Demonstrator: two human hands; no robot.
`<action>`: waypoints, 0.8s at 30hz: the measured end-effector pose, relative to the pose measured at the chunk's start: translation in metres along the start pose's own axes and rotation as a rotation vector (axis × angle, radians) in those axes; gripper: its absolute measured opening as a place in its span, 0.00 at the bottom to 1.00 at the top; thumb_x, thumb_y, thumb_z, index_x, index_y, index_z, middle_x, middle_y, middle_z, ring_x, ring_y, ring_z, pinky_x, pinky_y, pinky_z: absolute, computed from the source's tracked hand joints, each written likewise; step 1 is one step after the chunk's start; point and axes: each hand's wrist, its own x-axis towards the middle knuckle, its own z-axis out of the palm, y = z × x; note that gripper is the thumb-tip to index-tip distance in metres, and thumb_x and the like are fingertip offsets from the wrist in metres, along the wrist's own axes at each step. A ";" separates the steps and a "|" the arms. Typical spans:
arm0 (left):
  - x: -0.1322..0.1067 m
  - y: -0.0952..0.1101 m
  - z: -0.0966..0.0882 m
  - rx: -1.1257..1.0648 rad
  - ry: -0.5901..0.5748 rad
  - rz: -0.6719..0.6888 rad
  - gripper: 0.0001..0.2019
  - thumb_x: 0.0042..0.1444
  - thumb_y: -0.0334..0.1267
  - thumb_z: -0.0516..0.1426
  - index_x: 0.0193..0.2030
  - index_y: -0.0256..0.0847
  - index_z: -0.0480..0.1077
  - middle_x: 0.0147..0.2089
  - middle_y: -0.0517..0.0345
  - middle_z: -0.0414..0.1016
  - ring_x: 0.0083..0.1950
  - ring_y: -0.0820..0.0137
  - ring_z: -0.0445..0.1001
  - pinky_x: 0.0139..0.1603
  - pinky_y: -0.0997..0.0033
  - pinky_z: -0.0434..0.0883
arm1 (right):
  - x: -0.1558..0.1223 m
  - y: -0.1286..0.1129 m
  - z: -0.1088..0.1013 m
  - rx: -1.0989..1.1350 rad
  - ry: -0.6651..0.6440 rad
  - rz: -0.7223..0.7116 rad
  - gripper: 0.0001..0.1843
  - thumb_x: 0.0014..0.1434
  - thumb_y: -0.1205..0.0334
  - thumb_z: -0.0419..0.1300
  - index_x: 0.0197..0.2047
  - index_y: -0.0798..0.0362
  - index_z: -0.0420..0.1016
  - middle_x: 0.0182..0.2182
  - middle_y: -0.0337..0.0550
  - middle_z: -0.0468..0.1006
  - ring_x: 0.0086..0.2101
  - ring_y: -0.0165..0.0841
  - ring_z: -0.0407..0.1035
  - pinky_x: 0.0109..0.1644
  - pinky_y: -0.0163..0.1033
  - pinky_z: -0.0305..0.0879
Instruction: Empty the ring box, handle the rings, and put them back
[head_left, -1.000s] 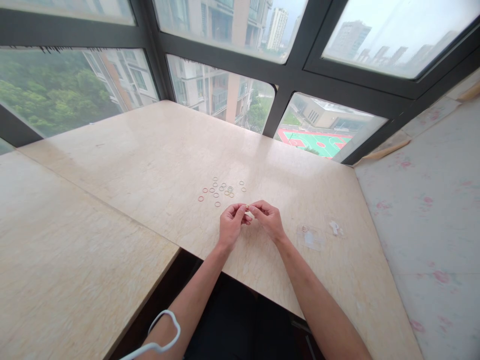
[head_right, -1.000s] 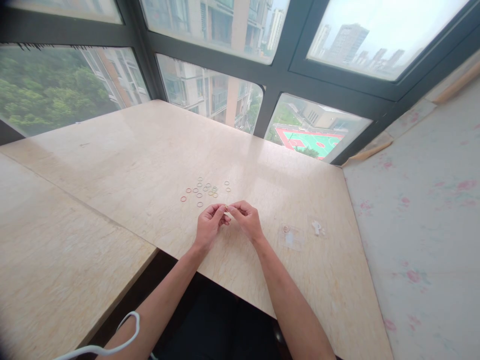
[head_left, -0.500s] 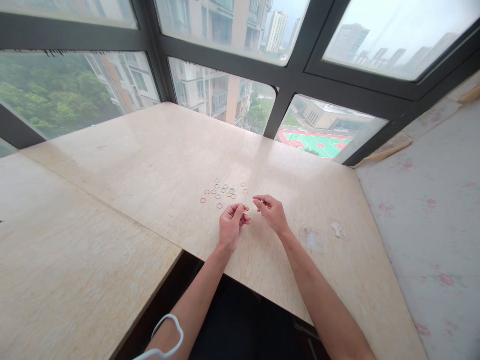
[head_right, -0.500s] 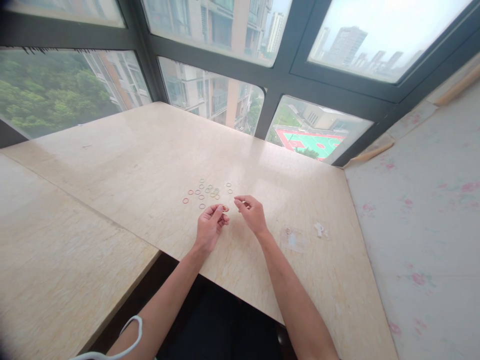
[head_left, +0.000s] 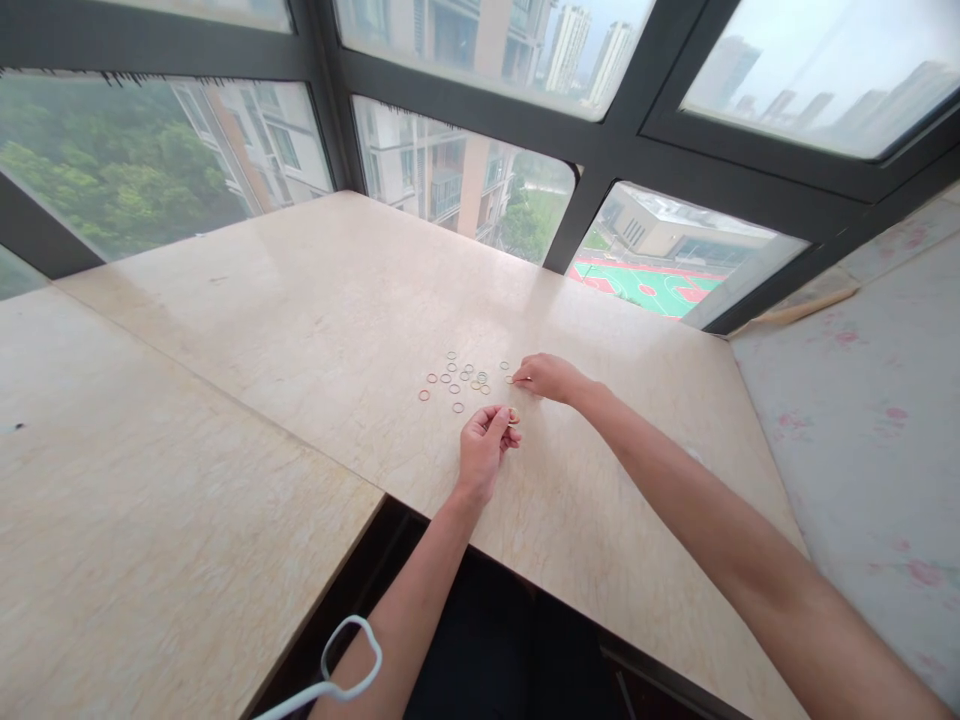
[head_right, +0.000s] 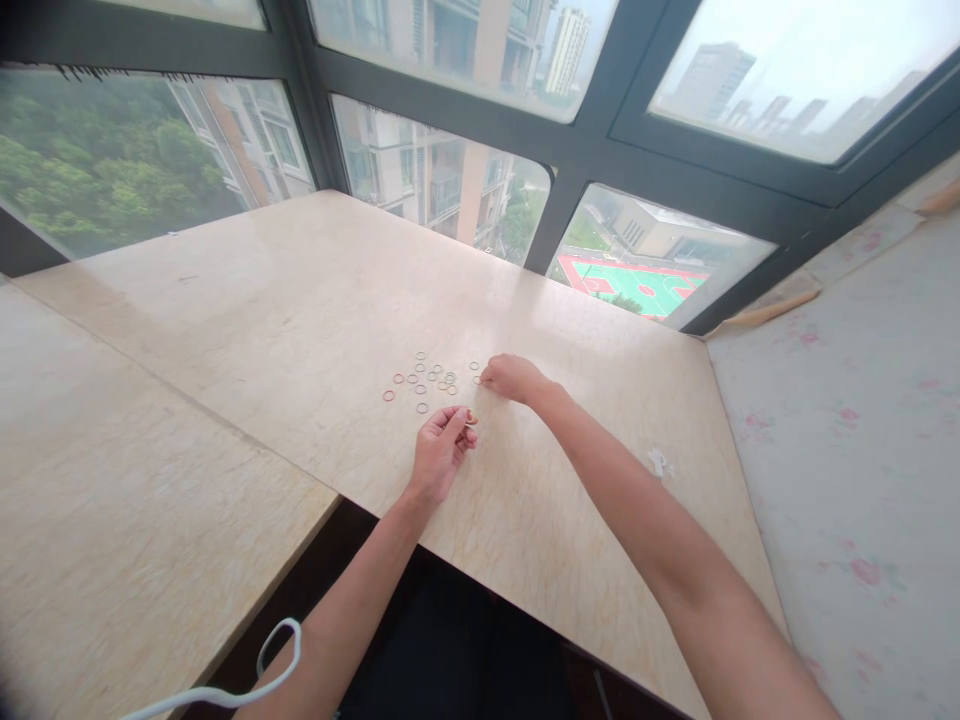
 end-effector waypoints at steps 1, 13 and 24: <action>0.000 0.000 0.000 0.000 -0.002 -0.003 0.14 0.50 0.42 0.64 0.35 0.33 0.69 0.34 0.57 0.71 0.26 0.79 0.68 0.27 0.78 0.65 | 0.002 0.000 -0.003 -0.045 -0.025 -0.021 0.13 0.60 0.65 0.54 0.35 0.53 0.82 0.33 0.47 0.78 0.34 0.33 0.68 0.35 0.35 0.54; 0.001 0.000 -0.002 -0.032 -0.029 -0.031 0.14 0.49 0.41 0.65 0.36 0.33 0.70 0.34 0.57 0.71 0.27 0.79 0.68 0.28 0.78 0.65 | 0.006 0.001 -0.010 -0.176 -0.025 -0.188 0.14 0.62 0.65 0.52 0.31 0.54 0.77 0.33 0.44 0.76 0.31 0.30 0.65 0.30 0.36 0.45; 0.000 0.003 -0.002 -0.046 -0.041 -0.049 0.15 0.48 0.42 0.66 0.35 0.33 0.70 0.33 0.57 0.70 0.27 0.79 0.67 0.28 0.78 0.65 | -0.001 0.008 0.004 -0.123 0.012 -0.133 0.11 0.60 0.66 0.52 0.32 0.56 0.75 0.34 0.45 0.74 0.30 0.30 0.62 0.30 0.35 0.46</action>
